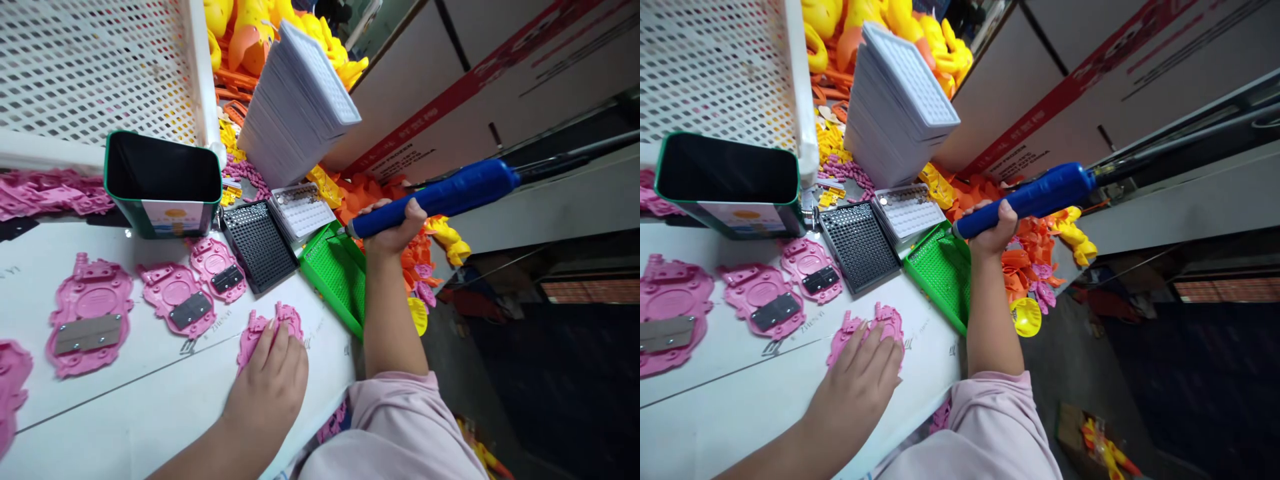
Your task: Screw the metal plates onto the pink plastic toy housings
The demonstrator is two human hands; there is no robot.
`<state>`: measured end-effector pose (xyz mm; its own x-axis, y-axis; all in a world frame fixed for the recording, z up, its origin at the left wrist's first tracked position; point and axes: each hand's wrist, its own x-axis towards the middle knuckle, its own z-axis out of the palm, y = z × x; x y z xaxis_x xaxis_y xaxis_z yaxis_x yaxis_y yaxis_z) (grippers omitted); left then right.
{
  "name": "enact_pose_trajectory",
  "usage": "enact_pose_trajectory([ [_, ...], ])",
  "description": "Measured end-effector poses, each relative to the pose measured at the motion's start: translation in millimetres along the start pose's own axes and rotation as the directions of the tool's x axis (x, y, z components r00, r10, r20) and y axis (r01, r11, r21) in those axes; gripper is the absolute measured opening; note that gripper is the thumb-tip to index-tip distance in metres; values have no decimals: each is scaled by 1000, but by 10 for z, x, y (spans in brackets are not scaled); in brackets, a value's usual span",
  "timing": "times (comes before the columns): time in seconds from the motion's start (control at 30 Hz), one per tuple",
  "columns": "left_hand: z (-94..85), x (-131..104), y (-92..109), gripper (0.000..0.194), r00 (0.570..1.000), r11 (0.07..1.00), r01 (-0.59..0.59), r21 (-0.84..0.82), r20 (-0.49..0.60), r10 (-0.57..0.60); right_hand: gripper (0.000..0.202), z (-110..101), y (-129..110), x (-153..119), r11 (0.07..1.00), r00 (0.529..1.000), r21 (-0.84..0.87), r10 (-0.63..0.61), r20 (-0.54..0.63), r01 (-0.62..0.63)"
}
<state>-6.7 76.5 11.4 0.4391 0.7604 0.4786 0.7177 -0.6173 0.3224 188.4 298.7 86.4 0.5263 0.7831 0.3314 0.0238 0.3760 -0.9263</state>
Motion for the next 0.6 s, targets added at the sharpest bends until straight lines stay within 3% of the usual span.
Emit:
enact_pose_trajectory([
  [0.07,-18,5,8,21,1000,1000,-21,-18,-9,20,40,13,-2,-8,1000,1000,16,-8,8,8],
  [0.17,-22,-36,44,18,985,983,-170,-68,-42,167,36,34,-17,-19,999,999,39,-26,30,24],
  [0.27,0,-112,109,18,932,918,-362,-163,-76,355,33,53,-30,-33,998,998,53,-17,58,14],
  [0.37,0,-150,154,19,893,854,-447,-266,-79,443,30,66,-22,-45,998,998,57,-23,60,20],
  [0.47,-47,-119,151,20,898,861,-439,-258,-146,414,31,62,-5,-29,999,999,50,-17,43,15],
  [0.6,-115,-68,122,17,975,969,-191,-157,-141,169,34,15,-68,15,997,1000,72,-18,12,17],
])
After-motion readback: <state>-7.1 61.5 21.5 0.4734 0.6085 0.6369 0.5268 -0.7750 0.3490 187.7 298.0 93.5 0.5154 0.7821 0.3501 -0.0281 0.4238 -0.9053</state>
